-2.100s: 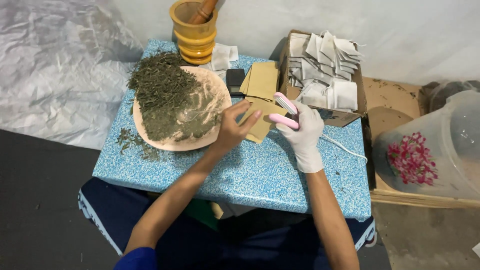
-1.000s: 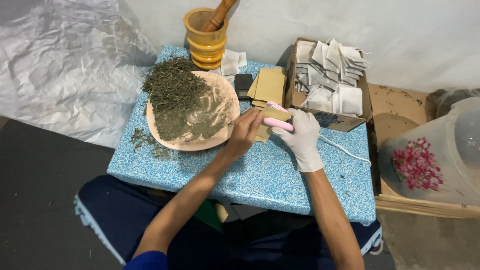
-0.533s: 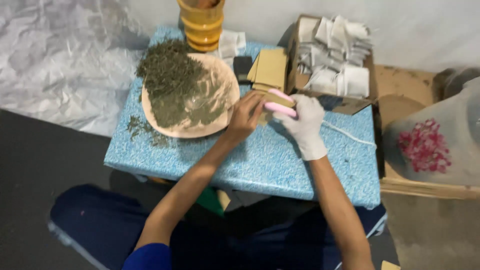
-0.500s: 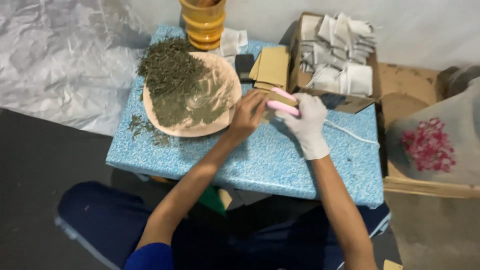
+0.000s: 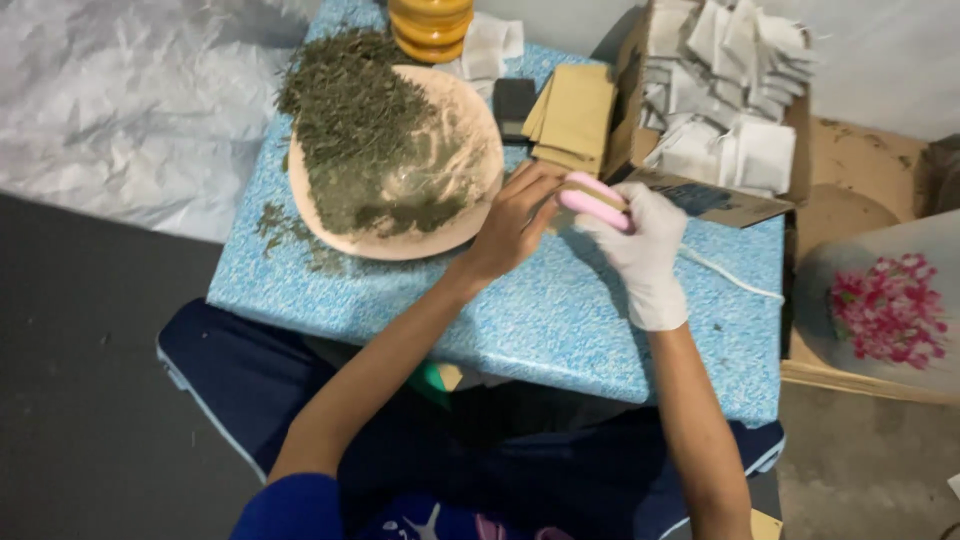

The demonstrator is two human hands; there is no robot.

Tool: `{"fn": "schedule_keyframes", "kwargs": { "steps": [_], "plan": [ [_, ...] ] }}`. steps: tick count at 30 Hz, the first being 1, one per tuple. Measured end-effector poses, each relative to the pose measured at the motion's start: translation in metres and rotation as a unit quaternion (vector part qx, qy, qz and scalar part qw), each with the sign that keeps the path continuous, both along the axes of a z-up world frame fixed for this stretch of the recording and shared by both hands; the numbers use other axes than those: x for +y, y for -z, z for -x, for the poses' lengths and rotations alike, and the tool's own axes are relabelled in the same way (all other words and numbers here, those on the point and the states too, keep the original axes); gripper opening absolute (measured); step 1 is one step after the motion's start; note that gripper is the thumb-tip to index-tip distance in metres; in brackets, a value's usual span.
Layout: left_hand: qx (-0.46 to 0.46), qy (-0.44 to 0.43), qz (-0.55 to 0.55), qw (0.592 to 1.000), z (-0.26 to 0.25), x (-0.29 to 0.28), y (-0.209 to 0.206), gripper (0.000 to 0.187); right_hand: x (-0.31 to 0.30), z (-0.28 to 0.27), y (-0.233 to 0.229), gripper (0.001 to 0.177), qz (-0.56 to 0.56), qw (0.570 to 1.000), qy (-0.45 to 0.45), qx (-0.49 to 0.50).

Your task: Sealing small paper tea bags using a handheld heat sealer on a low table.

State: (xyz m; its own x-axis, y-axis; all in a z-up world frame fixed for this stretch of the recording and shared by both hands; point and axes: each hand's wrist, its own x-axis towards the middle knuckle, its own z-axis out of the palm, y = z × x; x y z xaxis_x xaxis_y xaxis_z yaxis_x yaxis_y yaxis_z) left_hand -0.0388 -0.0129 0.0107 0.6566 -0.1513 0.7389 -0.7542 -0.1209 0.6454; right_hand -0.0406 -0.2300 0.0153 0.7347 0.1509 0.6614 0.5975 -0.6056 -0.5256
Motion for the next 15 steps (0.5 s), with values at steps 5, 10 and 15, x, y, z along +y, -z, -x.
{"fn": "schedule_keyframes", "kwargs": {
  "steps": [5,10,15],
  "plan": [
    [0.0,-0.001,-0.032,0.999,-0.012,-0.001,0.014,0.025,-0.005,-0.005,0.004,0.058,-0.011,1.0,-0.001,0.015],
    [-0.03,-0.014,-0.049,0.998,-0.015,0.0,0.017,0.023,-0.001,-0.003,-0.004,0.055,-0.016,1.0,-0.01,0.003],
    [-0.065,-0.041,-0.073,0.994,-0.015,0.005,0.016,0.022,0.005,0.002,-0.015,0.05,-0.013,1.0,-0.004,-0.011]
  ]
}}
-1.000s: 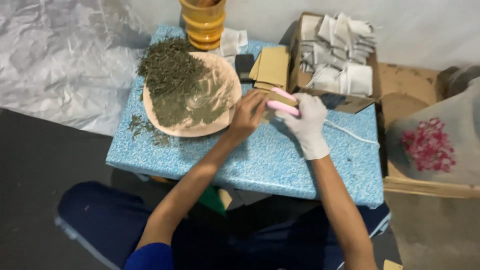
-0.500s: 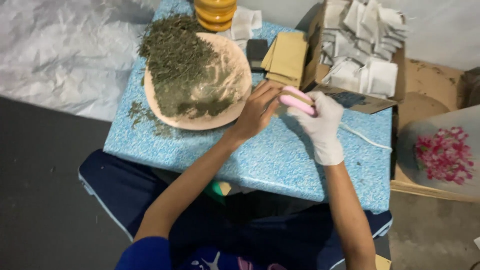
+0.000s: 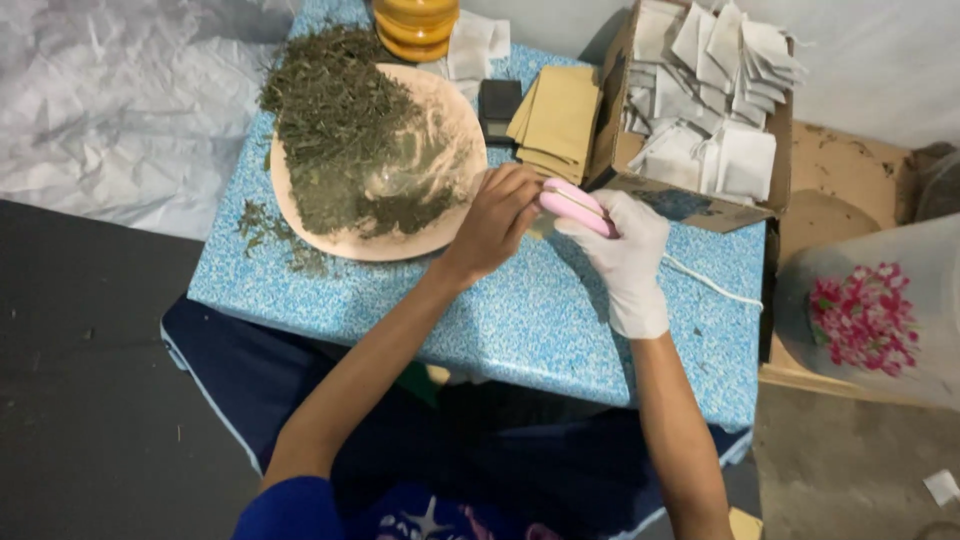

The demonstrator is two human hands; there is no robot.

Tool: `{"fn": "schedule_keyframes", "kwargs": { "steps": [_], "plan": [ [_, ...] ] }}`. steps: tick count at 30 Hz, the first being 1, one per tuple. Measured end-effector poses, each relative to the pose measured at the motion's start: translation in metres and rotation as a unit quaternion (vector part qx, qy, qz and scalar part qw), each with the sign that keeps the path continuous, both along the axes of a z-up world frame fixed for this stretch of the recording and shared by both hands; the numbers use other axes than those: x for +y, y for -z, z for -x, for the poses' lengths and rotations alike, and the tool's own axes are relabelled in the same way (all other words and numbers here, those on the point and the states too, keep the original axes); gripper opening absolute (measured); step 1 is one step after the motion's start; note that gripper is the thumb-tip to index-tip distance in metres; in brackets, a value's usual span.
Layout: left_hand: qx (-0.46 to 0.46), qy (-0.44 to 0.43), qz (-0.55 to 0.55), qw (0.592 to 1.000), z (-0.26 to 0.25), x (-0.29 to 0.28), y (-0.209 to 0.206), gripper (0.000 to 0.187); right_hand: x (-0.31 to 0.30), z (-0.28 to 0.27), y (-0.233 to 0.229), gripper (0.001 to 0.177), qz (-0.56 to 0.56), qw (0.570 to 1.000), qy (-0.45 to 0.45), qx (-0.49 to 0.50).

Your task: Sealing small paper tea bags using a handheld heat sealer on a low table.

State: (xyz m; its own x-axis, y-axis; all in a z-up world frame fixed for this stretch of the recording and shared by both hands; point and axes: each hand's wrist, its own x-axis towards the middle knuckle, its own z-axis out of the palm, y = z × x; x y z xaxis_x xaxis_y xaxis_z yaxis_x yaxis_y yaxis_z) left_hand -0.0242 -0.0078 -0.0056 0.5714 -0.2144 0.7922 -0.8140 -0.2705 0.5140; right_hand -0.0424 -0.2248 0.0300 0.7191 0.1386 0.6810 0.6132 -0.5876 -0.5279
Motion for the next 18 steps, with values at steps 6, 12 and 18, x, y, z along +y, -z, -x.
{"fn": "schedule_keyframes", "kwargs": {
  "steps": [6,12,18],
  "plan": [
    [-0.033,-0.013,0.011,0.999,-0.008,-0.007,0.025,0.021,-0.004,0.007,-0.01,0.048,0.015,1.0,-0.007,-0.003],
    [0.064,0.078,0.046,0.994,0.011,0.002,-0.014,0.034,0.001,0.008,-0.013,0.045,0.019,1.0,-0.011,0.007],
    [0.031,0.134,0.016,0.99,0.004,0.012,-0.045,0.038,-0.005,0.006,0.001,0.042,0.083,0.996,-0.021,0.008]
  ]
}}
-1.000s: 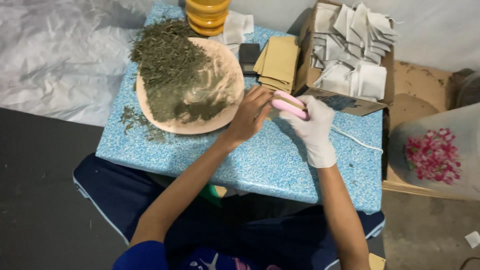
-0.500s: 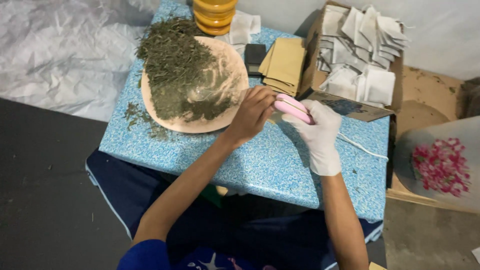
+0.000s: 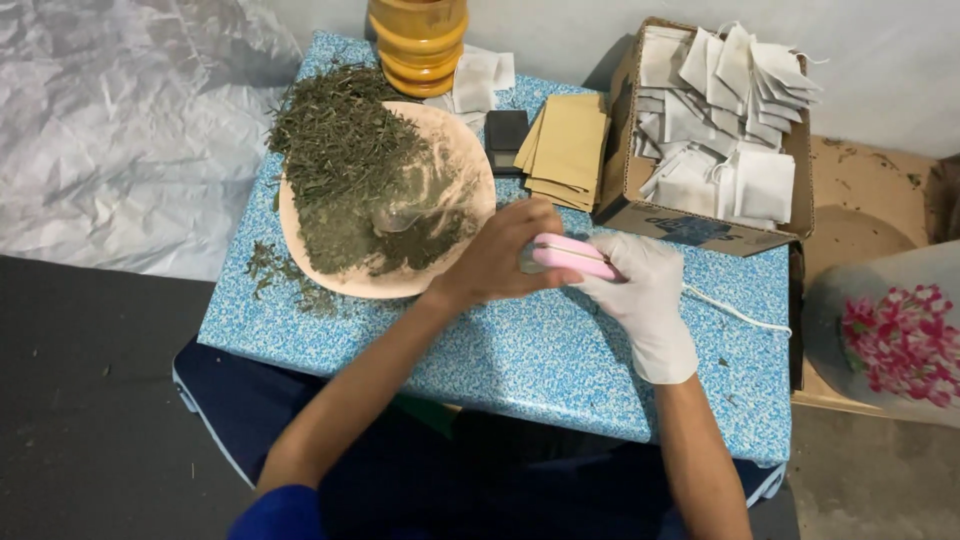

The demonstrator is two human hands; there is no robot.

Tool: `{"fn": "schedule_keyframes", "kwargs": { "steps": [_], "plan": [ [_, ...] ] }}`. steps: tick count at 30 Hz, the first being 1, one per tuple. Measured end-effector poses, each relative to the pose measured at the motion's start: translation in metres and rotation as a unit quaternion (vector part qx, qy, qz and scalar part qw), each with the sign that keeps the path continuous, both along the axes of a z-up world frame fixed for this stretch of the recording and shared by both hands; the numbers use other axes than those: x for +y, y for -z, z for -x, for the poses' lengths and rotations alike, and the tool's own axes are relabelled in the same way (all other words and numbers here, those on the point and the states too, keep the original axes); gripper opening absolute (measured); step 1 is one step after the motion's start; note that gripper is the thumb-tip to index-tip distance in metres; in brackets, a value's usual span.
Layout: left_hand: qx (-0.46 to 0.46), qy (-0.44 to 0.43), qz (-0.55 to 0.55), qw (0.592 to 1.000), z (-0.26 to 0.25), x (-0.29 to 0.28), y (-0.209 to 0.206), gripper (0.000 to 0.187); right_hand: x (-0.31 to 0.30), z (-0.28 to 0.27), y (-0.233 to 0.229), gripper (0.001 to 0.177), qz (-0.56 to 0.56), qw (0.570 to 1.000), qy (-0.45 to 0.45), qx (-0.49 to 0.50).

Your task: Sealing small paper tea bags using a handheld heat sealer on a low table.

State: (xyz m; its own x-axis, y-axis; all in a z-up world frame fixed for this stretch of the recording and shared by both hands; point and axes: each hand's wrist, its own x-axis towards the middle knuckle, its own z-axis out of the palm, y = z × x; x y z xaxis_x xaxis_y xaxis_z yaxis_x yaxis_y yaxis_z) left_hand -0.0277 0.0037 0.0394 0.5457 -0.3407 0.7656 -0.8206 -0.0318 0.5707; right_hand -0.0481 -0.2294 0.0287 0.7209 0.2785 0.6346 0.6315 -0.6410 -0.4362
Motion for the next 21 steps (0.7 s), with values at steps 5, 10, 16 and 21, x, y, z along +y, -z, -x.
{"fn": "schedule_keyframes", "kwargs": {
  "steps": [5,10,16,21],
  "plan": [
    [-0.051,0.05,-0.032,0.997,-0.016,-0.005,-0.005,0.044,0.003,0.008,-0.001,0.036,-0.058,0.996,-0.023,0.066],
    [-0.044,0.073,-0.04,0.996,-0.011,-0.003,-0.027,0.046,0.005,0.008,-0.005,0.036,-0.074,0.991,-0.043,0.108],
    [-0.016,0.071,-0.067,0.995,-0.014,-0.006,-0.012,0.046,0.006,0.005,-0.01,0.032,-0.07,0.99,-0.047,0.114],
    [-0.011,0.051,-0.029,0.998,-0.01,-0.008,-0.008,0.042,0.006,0.006,-0.007,0.034,-0.081,0.988,-0.033,0.13]
  ]
}}
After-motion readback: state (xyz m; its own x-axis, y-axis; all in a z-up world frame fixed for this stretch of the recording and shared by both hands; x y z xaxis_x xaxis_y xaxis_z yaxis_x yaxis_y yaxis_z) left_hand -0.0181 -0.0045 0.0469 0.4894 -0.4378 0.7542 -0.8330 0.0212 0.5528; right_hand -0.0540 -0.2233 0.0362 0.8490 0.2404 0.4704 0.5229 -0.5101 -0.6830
